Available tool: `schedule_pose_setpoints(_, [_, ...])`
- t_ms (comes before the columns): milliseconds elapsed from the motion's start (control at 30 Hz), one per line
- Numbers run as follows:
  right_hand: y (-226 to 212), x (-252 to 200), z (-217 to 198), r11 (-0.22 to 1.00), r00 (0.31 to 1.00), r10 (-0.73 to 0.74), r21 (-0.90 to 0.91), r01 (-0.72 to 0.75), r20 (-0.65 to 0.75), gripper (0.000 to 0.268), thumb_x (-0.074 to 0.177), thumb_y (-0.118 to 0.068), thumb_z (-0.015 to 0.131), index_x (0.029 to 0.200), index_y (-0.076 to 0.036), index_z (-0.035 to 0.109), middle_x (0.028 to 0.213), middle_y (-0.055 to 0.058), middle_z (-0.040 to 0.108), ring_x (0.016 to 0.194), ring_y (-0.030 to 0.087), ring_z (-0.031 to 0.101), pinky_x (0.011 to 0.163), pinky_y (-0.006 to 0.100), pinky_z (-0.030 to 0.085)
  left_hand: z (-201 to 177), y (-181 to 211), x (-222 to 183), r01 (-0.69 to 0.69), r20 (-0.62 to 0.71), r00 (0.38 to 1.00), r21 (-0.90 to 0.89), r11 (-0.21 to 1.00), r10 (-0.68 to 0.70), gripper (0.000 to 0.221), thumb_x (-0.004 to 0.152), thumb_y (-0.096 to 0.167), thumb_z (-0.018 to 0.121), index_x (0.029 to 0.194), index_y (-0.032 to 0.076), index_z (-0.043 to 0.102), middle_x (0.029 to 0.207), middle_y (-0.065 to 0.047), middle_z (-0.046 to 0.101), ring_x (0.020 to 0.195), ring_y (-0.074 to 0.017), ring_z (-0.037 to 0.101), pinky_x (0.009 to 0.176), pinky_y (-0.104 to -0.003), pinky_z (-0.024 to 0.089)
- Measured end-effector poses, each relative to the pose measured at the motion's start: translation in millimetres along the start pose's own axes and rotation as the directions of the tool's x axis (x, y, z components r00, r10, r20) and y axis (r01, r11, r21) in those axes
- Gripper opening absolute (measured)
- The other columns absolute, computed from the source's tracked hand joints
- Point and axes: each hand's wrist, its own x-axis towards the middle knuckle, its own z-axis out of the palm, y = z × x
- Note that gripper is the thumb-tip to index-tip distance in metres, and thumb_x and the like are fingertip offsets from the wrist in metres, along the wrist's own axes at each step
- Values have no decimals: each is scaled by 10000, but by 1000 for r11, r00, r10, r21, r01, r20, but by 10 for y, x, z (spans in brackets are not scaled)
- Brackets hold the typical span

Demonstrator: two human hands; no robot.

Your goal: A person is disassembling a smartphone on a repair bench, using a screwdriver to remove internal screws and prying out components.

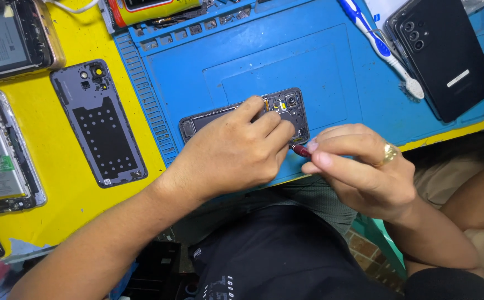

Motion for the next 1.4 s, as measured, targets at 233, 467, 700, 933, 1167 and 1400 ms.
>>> schedule_pose_setpoints(233, [27,-18,-23,1000,1000,18,-8,-18,11,412,933,130,791,1250,24,550,1061,261,661,942,333,742,886,405,688,46,75,36,31,-15,999,36,999,-31,303,980,78,560,719,218,620,767,-1,545,708,-207,527,808,-358,486])
schedule_pose_setpoints(467, [52,-72,-47,999,999,32,18,-32,-5,402,978,166,704,1306,39,510,1122,270,682,1014,364,776,905,391,714,84,135,56,117,-2,993,66,991,-117,297,983,47,548,739,209,601,750,3,504,676,-195,491,725,-342,414])
schedule_pose_setpoints(700, [51,-135,-41,999,999,43,-12,-43,-34,375,1003,128,684,1322,31,513,1096,256,697,1021,361,774,920,414,710,136,123,14,141,32,989,47,989,-143,273,993,94,546,757,215,614,778,0,548,682,-203,543,708,-343,389])
schedule_pose_setpoints(933, [18,-94,-53,999,999,41,-10,-42,-21,375,968,146,707,1284,69,520,1094,299,693,999,392,767,904,437,693,170,52,9,280,243,943,-208,937,-228,80,876,110,633,820,159,658,834,-47,621,775,-281,632,720,-413,404])
schedule_pose_setpoints(1167, [6,-150,-44,997,997,79,-3,-79,-21,369,976,230,659,1289,95,519,1101,364,680,995,430,744,875,434,673,204,17,112,358,359,903,-331,873,-235,171,846,138,649,708,204,727,795,-42,686,775,-296,679,725,-463,406])
schedule_pose_setpoints(1400, [-9,-119,-15,999,1000,15,-40,-16,-16,359,985,181,693,1293,106,525,1078,343,681,975,409,739,889,450,654,427,188,81,314,151,942,-86,946,-299,194,848,121,668,716,258,706,745,9,666,665,-252,659,685,-421,395])
